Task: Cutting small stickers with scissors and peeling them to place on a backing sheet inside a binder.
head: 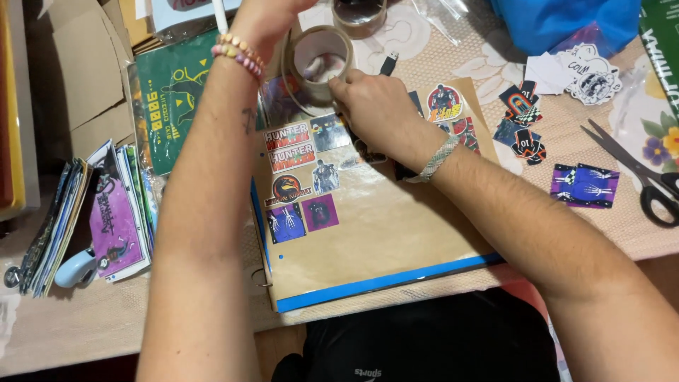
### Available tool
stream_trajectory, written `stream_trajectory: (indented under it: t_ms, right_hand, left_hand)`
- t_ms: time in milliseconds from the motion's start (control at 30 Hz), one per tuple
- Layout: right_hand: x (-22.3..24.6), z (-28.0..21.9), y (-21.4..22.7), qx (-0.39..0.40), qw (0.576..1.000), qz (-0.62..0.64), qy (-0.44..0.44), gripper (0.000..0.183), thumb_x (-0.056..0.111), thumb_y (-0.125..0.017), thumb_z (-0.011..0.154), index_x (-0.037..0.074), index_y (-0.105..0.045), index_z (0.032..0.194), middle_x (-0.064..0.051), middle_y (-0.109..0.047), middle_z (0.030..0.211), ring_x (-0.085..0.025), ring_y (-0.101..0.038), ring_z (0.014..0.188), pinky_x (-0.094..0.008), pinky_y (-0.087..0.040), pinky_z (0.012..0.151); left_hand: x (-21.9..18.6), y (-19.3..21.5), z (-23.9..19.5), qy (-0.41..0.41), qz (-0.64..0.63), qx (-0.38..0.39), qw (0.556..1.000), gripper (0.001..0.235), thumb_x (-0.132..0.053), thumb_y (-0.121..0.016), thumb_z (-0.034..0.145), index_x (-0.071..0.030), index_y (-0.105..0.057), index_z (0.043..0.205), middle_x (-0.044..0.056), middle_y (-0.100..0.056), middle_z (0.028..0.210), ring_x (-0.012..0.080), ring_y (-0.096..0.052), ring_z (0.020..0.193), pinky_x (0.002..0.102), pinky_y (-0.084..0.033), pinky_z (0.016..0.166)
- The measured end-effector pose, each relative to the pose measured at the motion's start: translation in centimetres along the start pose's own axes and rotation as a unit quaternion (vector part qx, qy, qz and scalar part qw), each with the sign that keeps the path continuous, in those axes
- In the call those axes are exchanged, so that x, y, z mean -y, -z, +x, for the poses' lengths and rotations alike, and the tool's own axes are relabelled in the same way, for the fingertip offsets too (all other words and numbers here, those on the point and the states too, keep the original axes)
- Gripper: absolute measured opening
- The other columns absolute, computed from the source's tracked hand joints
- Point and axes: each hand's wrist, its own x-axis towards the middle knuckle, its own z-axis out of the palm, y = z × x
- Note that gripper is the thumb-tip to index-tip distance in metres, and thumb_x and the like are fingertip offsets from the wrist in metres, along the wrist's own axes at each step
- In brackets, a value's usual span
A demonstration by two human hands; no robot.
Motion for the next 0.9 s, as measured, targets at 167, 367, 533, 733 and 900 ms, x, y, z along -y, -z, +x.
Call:
stream_trajectory:
  t_ms: [167,367,533,733,900]
  right_hand:
    - [-0.2,-5.1,5.5,-0.035,0.98,0.195,0.001,0.066,0.016,-0.069,0.097,0.009,-0.034,0.152,-0.012,-0.07,0.109,-0.037,-0.068,0.091,-0.051,-0.05,0.065]
    - [-5.0,-20.6,11.8,-0.092,0.991,-0.015,-0.101,0.029,0.02,-0.067,0.102,0.003,-0.07,0.125,-0.015,-0.072,0.114,-0.034,-0.065,0.104,-0.045,-0.052,0.086]
    - [-12.4,-33.0,11.9,0.012,0.934,-0.216,-0.286,0.029,0.019,-0.069,0.104,0.013,-0.076,0.132,-0.008,-0.074,0.126,-0.035,-0.062,0.107,-0.046,-0.056,0.074]
    - [-14.2,-34.0,13.2,0.114,0.936,-0.191,-0.274,0.046,0.014,-0.055,0.097,0.014,-0.069,0.141,-0.009,-0.068,0.142,-0.035,-0.064,0.118,-0.05,-0.06,0.074]
    - [-19.4,-38.3,9.9,0.068,0.933,-0.292,-0.198,0.047,0.034,-0.066,0.09,0.033,-0.076,0.136,0.007,-0.074,0.136,-0.01,-0.071,0.119,-0.029,-0.057,0.075]
  left_hand:
    - [-2.9,2.2,-8.6,-0.253,0.024,0.071,0.965,0.009,0.001,-0.073,0.102,-0.003,-0.068,0.109,0.006,-0.07,0.106,0.0115,-0.063,0.097,0.023,-0.051,0.088]
    - [-6.2,2.4,-18.8,-0.204,0.109,0.072,0.97,0.016,0.007,-0.078,0.1,0.005,-0.07,0.113,0.015,-0.07,0.112,0.0221,-0.064,0.107,0.034,-0.05,0.102]
    - [-8.2,0.2,-20.5,-0.061,-0.011,0.137,0.989,0.019,-0.001,-0.072,0.093,0.0,-0.067,0.111,0.009,-0.07,0.108,0.0137,-0.064,0.102,0.025,-0.053,0.094]
    - [-10.1,-2.4,-21.2,0.004,-0.158,0.233,0.96,0.023,-0.01,-0.062,0.094,-0.005,-0.066,0.115,0.006,-0.072,0.111,0.0139,-0.068,0.106,0.027,-0.056,0.101]
    - [-10.2,-3.6,-22.0,-0.001,-0.161,0.244,0.956,0.023,-0.013,-0.059,0.096,-0.007,-0.067,0.116,0.006,-0.072,0.118,0.0116,-0.067,0.113,0.025,-0.054,0.103]
